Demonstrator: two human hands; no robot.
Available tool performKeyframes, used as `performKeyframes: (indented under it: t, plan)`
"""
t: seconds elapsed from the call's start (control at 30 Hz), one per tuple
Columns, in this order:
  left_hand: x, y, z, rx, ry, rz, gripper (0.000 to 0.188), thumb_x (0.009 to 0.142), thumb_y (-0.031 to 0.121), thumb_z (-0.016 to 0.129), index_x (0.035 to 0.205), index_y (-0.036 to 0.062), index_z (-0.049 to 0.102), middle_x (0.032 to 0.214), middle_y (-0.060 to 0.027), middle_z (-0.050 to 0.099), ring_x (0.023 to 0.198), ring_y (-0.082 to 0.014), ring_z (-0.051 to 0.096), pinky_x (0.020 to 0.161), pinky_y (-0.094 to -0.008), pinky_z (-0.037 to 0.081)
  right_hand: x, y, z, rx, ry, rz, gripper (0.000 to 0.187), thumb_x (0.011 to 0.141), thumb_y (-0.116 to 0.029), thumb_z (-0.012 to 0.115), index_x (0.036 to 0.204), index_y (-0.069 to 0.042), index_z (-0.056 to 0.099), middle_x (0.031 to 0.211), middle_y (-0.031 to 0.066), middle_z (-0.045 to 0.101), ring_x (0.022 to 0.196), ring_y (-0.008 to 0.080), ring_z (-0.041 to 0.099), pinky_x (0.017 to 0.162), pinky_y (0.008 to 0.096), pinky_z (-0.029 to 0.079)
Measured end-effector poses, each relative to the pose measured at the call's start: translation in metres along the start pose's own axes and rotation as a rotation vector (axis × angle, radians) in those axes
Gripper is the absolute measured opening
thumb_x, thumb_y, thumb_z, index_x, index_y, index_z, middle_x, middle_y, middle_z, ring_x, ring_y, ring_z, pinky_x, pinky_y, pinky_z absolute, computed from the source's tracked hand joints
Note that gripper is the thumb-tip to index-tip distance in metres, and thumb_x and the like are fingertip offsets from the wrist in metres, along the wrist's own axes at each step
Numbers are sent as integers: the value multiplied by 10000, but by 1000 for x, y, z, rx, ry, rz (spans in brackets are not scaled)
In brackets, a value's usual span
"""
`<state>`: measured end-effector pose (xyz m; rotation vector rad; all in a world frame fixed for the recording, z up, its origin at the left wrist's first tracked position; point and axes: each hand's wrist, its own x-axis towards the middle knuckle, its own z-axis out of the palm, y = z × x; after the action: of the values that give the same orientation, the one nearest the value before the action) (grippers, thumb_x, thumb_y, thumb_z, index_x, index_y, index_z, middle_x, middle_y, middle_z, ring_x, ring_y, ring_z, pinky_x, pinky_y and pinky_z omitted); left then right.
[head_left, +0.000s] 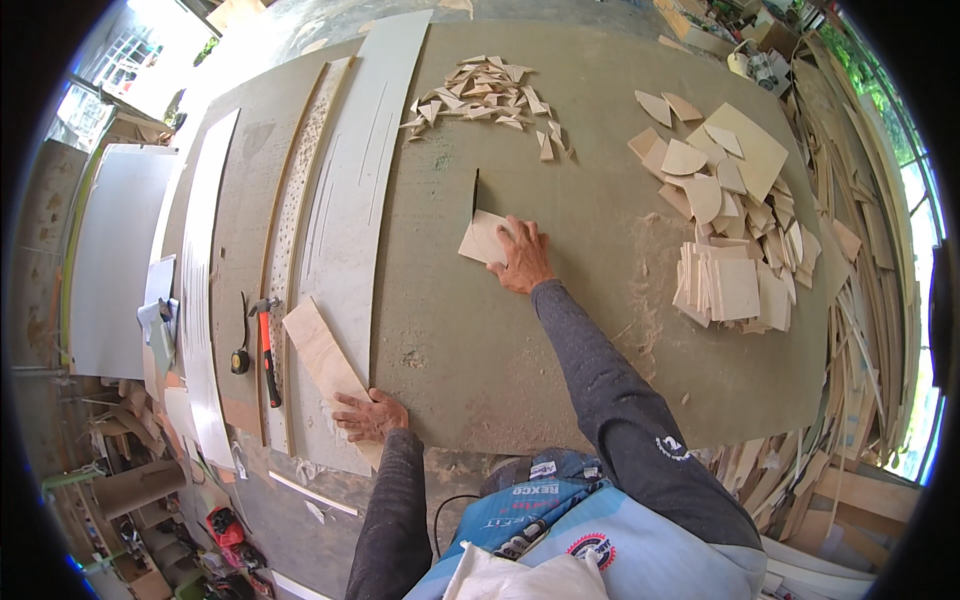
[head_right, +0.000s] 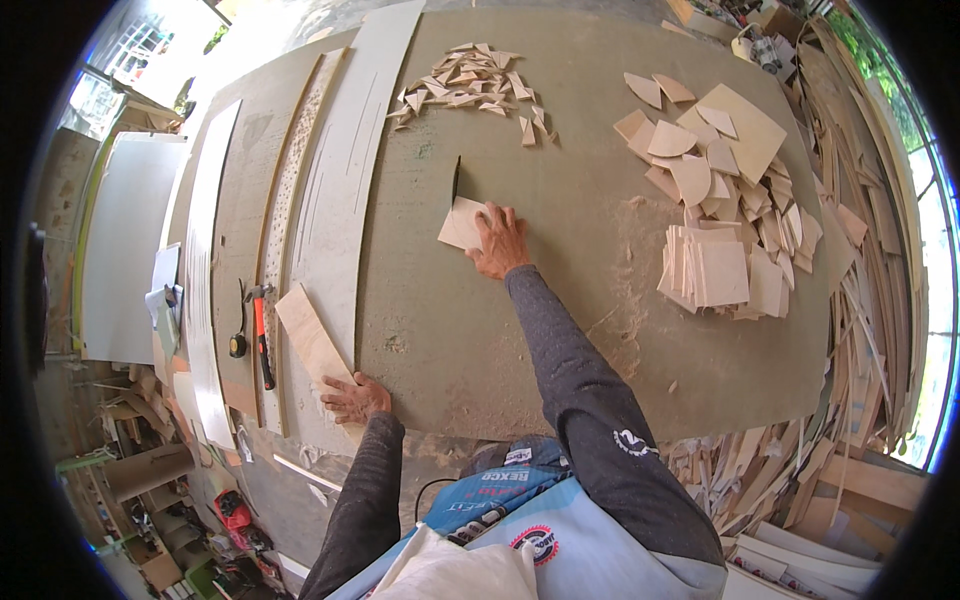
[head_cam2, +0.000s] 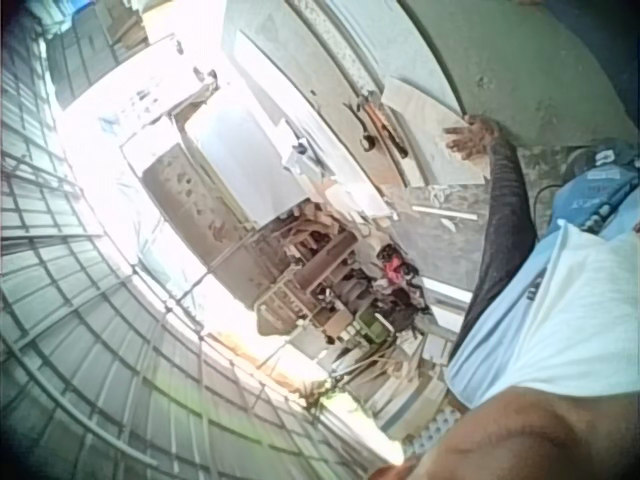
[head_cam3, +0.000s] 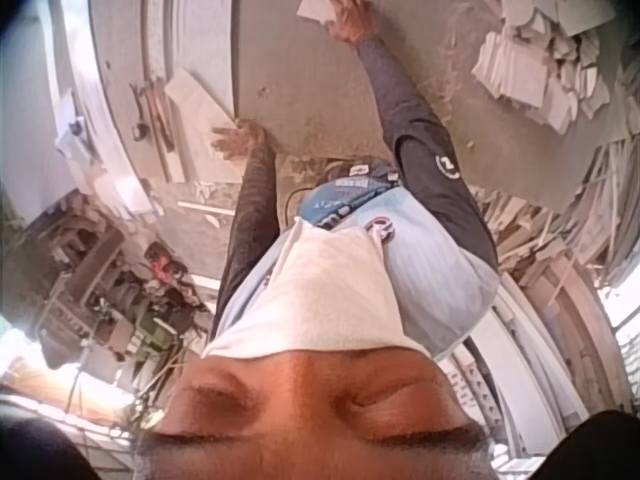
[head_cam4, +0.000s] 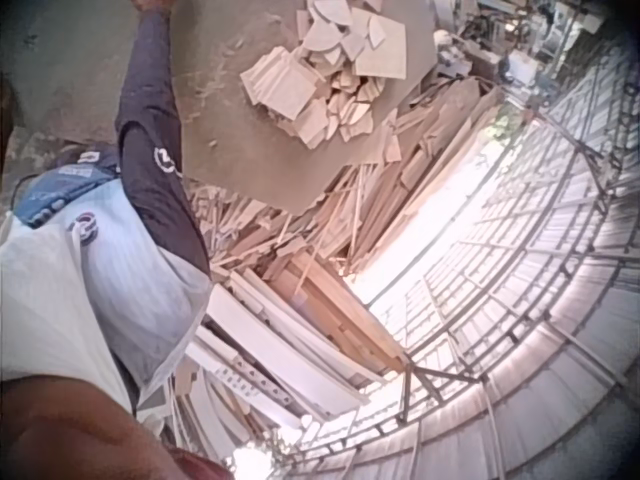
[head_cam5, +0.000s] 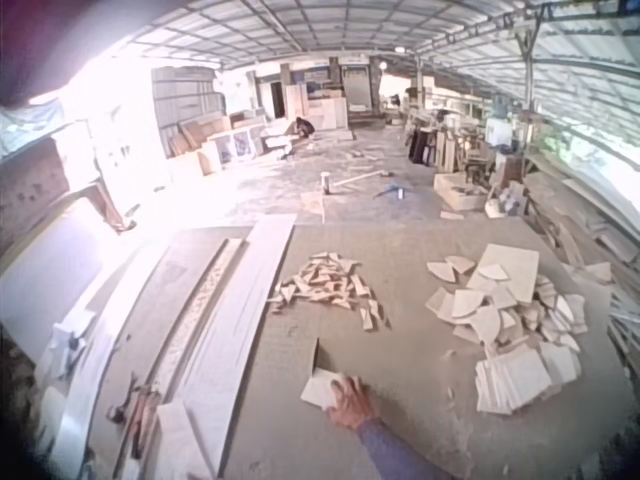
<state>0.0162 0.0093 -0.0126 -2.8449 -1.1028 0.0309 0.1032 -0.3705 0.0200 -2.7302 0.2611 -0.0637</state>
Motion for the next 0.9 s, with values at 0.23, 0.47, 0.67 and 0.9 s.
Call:
performKeyframes:
  t: [0.23,0.47,0.67,0.9]
  plan:
    - [-1,1,-4,-14,-23,3,853,984,454,519,1633,158,51,1627,-286,142,1518,-426,165,1159,-683,176,3,1,-1,9,-18,16,750,782,-357,822,1390,-26,533,1467,152,383,1313,345,357,1062,578,343]
    - [-1,-1,-2,-14,-16,1,847,989,459,509,1635,169,43,1628,-284,137,1525,-424,146,1165,-686,162,9,3,3,-12,-4,15,755,797,-377,807,1405,-39,514,1440,142,386,1301,330,354,1047,581,351]
    - [-2,0,-5,-23,-33,-2,845,992,457,507,1636,171,40,1633,-287,139,1528,-427,147,1165,-684,170,15,5,2,9,20,11,747,779,-363,815,1385,-36,528,1422,137,393,1292,331,360,1035,599,357]
    - [-3,1,-8,-13,-28,2,848,991,448,516,1635,171,39,1630,-292,150,1524,-426,164,1165,-679,177,22,7,-1,1,45,12,732,769,-361,817,1367,-42,538,1396,123,404,1280,325,370,1022,599,367]
